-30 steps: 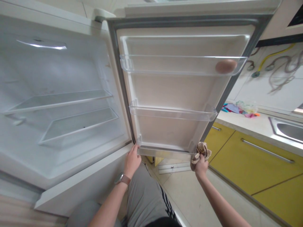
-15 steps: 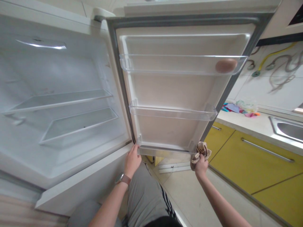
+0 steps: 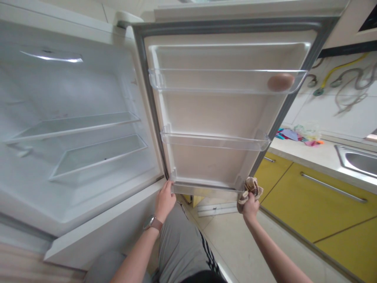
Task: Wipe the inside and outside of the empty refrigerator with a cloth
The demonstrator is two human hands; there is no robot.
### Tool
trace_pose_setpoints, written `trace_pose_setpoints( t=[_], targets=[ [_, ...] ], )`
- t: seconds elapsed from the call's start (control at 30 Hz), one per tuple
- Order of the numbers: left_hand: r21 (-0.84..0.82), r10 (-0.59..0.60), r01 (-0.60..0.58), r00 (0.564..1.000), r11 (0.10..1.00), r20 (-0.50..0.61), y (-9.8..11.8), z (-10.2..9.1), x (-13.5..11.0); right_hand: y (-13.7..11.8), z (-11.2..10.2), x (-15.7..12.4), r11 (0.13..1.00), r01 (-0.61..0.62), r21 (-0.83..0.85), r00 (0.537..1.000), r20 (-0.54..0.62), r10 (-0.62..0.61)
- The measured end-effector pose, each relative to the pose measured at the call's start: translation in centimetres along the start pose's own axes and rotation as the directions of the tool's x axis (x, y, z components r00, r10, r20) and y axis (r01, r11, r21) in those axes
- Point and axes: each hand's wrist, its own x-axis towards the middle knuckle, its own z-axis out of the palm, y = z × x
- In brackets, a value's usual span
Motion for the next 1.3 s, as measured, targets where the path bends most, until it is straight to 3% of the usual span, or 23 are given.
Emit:
trace_pose_setpoints(
  t=[0.17, 1.0, 1.3],
  targets=[
    [0.008, 0.001, -0.001, 1.000, 1.000, 0.012, 0.0, 0.0, 0.0, -0.2, -0.1, -0.2, 0.998, 0.050, 0.033, 0.998, 0.027, -0.051],
    [-0.015, -0.025, 0.026, 0.999, 1.000, 0.023, 0.3, -0.2, -0.1, 0.9, 0.2, 0.6, 1.000, 0.008, 0.017, 0.999, 0.040, -0.009],
    [-0.014, -0.006, 0.006, 1.000, 1.000, 0.017, -0.1, 0.1, -0.1, -1.1, 0.0, -0.6, 0.999, 0.004, 0.050, 0.999, 0.032, -0.006]
  ],
)
